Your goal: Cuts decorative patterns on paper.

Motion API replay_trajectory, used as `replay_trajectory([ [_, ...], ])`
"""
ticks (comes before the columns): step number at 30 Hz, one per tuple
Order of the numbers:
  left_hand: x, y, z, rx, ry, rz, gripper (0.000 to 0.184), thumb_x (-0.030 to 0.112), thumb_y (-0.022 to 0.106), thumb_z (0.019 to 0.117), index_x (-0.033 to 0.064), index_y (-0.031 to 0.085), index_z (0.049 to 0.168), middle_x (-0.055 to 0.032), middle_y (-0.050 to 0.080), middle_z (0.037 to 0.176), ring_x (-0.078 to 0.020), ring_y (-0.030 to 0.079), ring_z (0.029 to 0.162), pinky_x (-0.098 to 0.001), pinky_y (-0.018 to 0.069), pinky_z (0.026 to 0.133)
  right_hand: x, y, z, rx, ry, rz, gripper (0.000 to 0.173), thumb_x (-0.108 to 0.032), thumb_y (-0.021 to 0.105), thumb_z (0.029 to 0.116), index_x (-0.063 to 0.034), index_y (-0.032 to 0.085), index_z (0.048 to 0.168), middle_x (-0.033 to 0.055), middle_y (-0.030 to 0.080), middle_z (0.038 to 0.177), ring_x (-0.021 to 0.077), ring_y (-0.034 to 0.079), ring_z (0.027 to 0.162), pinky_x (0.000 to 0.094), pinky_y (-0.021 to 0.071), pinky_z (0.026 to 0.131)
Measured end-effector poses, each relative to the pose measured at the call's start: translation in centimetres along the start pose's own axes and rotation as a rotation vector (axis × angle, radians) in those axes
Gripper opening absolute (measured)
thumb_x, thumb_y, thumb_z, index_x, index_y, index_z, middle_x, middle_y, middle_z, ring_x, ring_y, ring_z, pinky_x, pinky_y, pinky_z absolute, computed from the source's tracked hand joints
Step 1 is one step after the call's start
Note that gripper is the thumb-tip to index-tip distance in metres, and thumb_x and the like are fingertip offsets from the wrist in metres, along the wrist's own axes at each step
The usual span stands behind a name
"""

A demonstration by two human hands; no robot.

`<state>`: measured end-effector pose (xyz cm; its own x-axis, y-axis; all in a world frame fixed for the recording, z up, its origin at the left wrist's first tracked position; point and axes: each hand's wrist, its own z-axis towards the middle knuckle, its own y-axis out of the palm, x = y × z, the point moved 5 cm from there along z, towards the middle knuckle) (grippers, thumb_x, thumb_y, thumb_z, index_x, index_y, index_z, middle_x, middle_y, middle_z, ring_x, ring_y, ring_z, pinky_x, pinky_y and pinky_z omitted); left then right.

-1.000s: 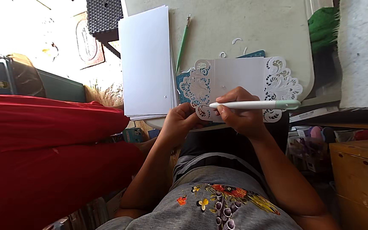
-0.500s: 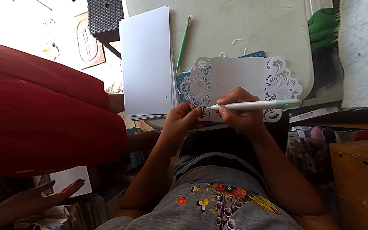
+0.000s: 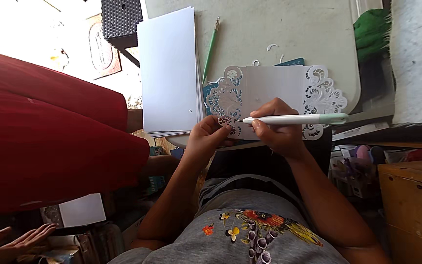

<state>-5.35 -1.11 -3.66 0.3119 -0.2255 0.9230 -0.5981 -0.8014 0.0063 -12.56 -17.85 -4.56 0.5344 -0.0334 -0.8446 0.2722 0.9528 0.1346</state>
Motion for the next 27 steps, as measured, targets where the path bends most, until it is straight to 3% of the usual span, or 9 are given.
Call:
replay_trajectory([
  [4, 0.0, -0.1, -0.1, 0.034, 0.017, 0.004, 0.019, -0.003, 0.06, 0.0981, 0.0106, 0.055, 0.111, 0.0027, 0.072, 0.094, -0.0061, 0.072, 0.08, -0.0239, 0.0622, 0.07, 0.0, 0.0, 0.0, -0.019, 0.016, 0.004, 0.01, 0.0, 0.061, 0.0873, 0.0029, 0.064, 0.096, 0.0007, 0.069, 0.089, -0.0019, 0.064, 0.075, 0.0161, 0.0556, 0.067],
  [9, 0.2, -0.1, -0.1, 0.032, 0.044, 0.013, 0.024, -0.004, 0.059, 0.0972, 0.0109, 0.053, 0.114, 0.003, 0.072, 0.096, -0.0059, 0.071, 0.08, -0.0239, 0.0617, 0.071, 0.1, -0.3, -0.1, 0.042, 0.009, 0.019, 0.014, 0.002, 0.06, 0.0896, 0.0014, 0.063, 0.103, 0.0006, 0.069, 0.097, 0.0002, 0.066, 0.081, 0.0186, 0.0579, 0.07],
  [12, 0.2, 0.1, -0.2, 0.029, 0.033, -0.027, 0.021, -0.003, 0.058, 0.0981, 0.0102, 0.054, 0.114, 0.0017, 0.072, 0.096, -0.0075, 0.072, 0.082, -0.026, 0.0626, 0.073, 0.0, -0.1, 0.0, 0.0, -0.049, -0.033, 0.019, 0.0, 0.058, 0.0946, 0.0048, 0.066, 0.112, 0.0063, 0.071, 0.11, 0.0034, 0.067, 0.095, 0.0204, 0.0578, 0.081],
  [15, 0.2, 0.2, -0.2, 0.019, 0.01, -0.064, 0.017, -0.001, 0.055, 0.1004, 0.0096, 0.055, 0.114, 0.0012, 0.072, 0.098, -0.0081, 0.072, 0.084, -0.0272, 0.063, 0.075, -0.1, 0.4, 0.3, -0.085, -0.098, -0.119, 0.02, -0.002, 0.058, 0.0998, 0.0074, 0.069, 0.114, 0.0172, 0.071, 0.114, 0.0156, 0.067, 0.113, 0.0279, 0.0542, 0.1],
  [21, 0.7, 0.5, -0.6, 0.031, -0.005, -0.141, 0.019, 0.0, 0.053, 0.1011, 0.0104, 0.054, 0.117, 0.0003, 0.072, 0.099, -0.0091, 0.072, 0.083, -0.0285, 0.0627, 0.076, -0.2, 1.5, 0.3, -0.245, -0.135, -0.291, 0.017, -0.005, 0.065, 0.093, 0.0004, 0.067, 0.109, 0.0154, 0.071, 0.101, 0.0225, 0.066, 0.098, 0.0365, 0.0513, 0.09],
  [27, 0.7, 0.6, -0.8, 0.026, 0.011, -0.166, 0.02, -0.003, 0.053, 0.0998, 0.0112, 0.054, 0.114, 0.0005, 0.072, 0.098, -0.0086, 0.073, 0.084, -0.0278, 0.0627, 0.076, -0.5, 1.5, 0.2, -0.235, -0.152, -0.361, 0.013, -0.002, 0.063, 0.0938, -0.0006, 0.068, 0.106, 0.0136, 0.071, 0.096, 0.0211, 0.065, 0.091, 0.0344, 0.0485, 0.083],
])
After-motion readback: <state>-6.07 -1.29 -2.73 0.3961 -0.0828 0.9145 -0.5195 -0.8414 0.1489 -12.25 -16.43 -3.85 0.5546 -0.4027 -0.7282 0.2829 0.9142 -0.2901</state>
